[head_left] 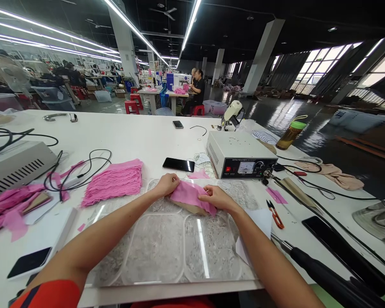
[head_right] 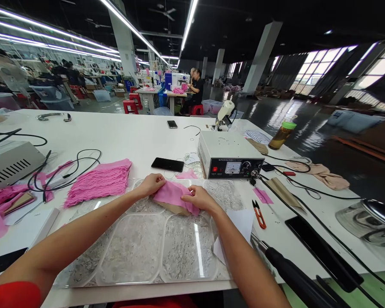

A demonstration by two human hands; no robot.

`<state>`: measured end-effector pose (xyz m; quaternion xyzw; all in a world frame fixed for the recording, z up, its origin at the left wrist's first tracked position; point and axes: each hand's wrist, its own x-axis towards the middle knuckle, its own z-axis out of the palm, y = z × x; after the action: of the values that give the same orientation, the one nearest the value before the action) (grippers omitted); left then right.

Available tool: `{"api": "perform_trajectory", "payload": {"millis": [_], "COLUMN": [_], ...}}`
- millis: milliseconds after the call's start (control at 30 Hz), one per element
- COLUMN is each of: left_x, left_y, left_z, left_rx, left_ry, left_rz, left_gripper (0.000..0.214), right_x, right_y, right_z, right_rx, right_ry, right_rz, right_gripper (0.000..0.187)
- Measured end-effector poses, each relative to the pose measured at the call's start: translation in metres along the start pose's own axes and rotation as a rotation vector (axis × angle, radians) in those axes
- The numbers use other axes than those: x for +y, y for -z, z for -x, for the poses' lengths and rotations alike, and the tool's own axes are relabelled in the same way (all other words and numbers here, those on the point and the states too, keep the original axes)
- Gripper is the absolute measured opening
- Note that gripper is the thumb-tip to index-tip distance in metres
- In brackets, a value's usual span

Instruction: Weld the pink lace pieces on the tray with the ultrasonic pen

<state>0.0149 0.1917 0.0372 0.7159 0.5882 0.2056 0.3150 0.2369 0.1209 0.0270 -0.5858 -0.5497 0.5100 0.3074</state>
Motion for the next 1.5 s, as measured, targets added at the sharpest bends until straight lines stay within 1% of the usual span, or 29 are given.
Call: {"api": "perform_trajectory", "payload": {"millis": [167,233,300,367,433,500,667,833,933,1067,1133,1233,1333,1433,1500], "left_x": [0.007,0.011,0.014,0.016,0.016,0.016,0.017,0.023,0.03,0.043,0.049,0.055,0.056,0.05,0.043], "left_y": [0.003,0.003,0.002,0.0,-0.002,-0.003,-0.001,0.0,-0.002,-0.005,-0.006,-0.008,-0.015,-0.028,-0.037], "left_z": [0.001,0.002,0.003,0.001,-0.003,-0.008,-0.019,-0.03,-0.034,-0.037,-0.039,-0.042,-0.043,-0.038,-0.032], "left_rx": [0.1,0.117,0.092,0.038,-0.013,-0.036,-0.027,-0.009,0.036,0.164,0.195,0.175,0.106,0.038,0.018], "left_ry": [-0.065,-0.078,-0.057,-0.004,0.047,0.069,0.014,-0.047,-0.068,-0.084,-0.071,-0.05,-0.016,-0.012,-0.028], "left_rz": [-0.023,-0.004,0.041,0.105,0.169,0.221,0.296,0.284,0.241,0.187,0.197,0.271,0.417,0.591,0.693], "left_gripper": [0.01,0.01,0.01,0.01,0.01,0.008,0.007,0.011,0.01,0.008,0.007,0.006,0.009,0.013,0.012], "right_x": [0.009,0.012,0.014,0.014,0.012,0.01,0.007,0.008,0.008,0.009,0.01,0.012,0.013,0.012,0.012], "right_y": [-0.003,-0.001,0.003,0.006,0.008,0.009,0.01,0.013,0.014,0.013,0.012,0.012,0.014,0.019,0.022], "right_z": [-0.008,-0.011,-0.012,-0.011,-0.009,-0.007,-0.005,-0.008,-0.009,-0.009,-0.01,-0.012,-0.013,-0.011,-0.008], "right_rx": [0.069,0.094,0.109,0.114,0.117,0.118,0.105,0.083,0.077,0.071,0.064,0.063,0.078,0.102,0.124], "right_ry": [0.047,0.05,0.051,0.053,0.059,0.066,0.06,0.039,0.043,0.054,0.056,0.06,0.075,0.096,0.107], "right_rz": [-0.012,-0.029,-0.048,-0.067,-0.083,-0.1,-0.161,-0.232,-0.255,-0.272,-0.278,-0.277,-0.266,-0.241,-0.207], "right_gripper": [0.023,0.025,0.026,0.027,0.027,0.027,0.027,0.029,0.029,0.032,0.032,0.033,0.032,0.033,0.033]}}
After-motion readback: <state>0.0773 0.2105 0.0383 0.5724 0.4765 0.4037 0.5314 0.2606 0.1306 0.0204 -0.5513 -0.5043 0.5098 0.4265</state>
